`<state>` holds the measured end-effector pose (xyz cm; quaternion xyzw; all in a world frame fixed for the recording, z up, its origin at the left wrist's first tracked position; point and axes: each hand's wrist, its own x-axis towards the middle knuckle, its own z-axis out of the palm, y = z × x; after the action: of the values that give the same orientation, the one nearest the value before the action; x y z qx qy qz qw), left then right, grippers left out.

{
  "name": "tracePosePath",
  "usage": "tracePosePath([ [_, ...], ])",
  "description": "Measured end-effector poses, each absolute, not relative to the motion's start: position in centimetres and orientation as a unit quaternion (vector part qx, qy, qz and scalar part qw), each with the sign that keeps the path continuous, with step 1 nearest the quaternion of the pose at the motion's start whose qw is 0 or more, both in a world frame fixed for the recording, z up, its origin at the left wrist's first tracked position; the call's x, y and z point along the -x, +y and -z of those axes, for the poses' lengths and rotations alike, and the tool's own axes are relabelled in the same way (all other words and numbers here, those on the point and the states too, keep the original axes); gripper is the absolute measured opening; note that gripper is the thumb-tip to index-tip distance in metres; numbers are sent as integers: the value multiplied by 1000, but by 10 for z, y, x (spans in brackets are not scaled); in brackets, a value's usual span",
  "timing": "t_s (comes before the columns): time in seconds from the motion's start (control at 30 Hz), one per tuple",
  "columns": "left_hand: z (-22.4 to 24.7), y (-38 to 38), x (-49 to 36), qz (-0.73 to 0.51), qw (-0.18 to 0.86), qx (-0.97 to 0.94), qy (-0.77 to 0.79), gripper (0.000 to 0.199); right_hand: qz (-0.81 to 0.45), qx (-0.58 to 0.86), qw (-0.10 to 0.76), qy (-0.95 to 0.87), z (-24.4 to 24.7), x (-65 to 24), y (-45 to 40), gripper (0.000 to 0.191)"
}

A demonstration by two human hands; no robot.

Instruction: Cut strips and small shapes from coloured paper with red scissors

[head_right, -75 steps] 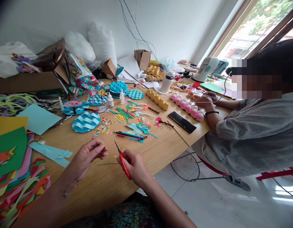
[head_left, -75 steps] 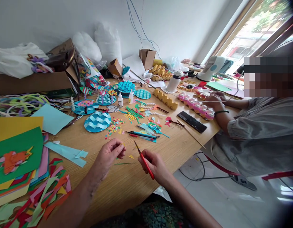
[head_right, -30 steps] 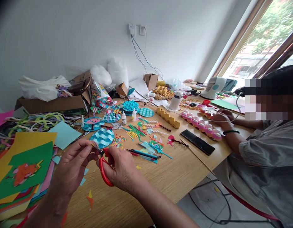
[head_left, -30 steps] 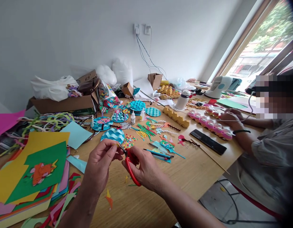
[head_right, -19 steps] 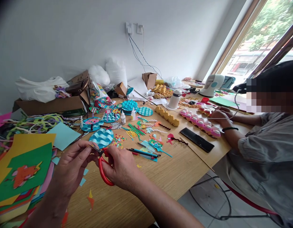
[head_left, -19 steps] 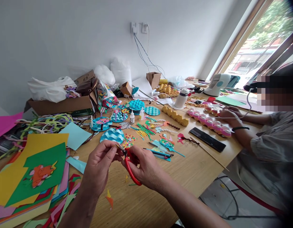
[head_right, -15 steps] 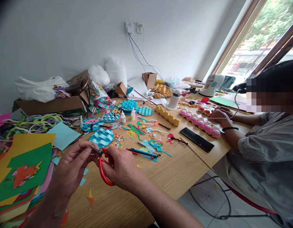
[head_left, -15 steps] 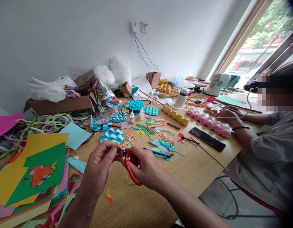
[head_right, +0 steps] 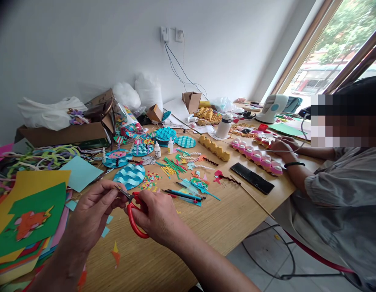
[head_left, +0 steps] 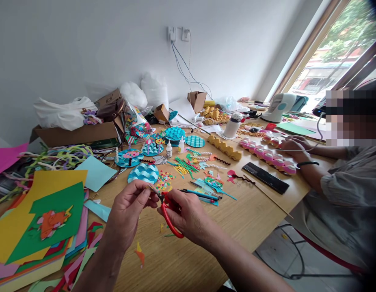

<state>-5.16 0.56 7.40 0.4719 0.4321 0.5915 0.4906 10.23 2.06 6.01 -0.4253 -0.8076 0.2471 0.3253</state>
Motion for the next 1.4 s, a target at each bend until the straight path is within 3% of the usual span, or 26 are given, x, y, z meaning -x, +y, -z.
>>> tracePosePath([
  [0.8, -73, 6, 50, -609, 486, -455, 432, 11, -256, 435, 320, -802, -56, -107, 18, 28],
  [1.4, -71, 7, 56, -509, 496, -538, 453, 8, -256, 417, 322, -810, -60, -108, 18, 22],
])
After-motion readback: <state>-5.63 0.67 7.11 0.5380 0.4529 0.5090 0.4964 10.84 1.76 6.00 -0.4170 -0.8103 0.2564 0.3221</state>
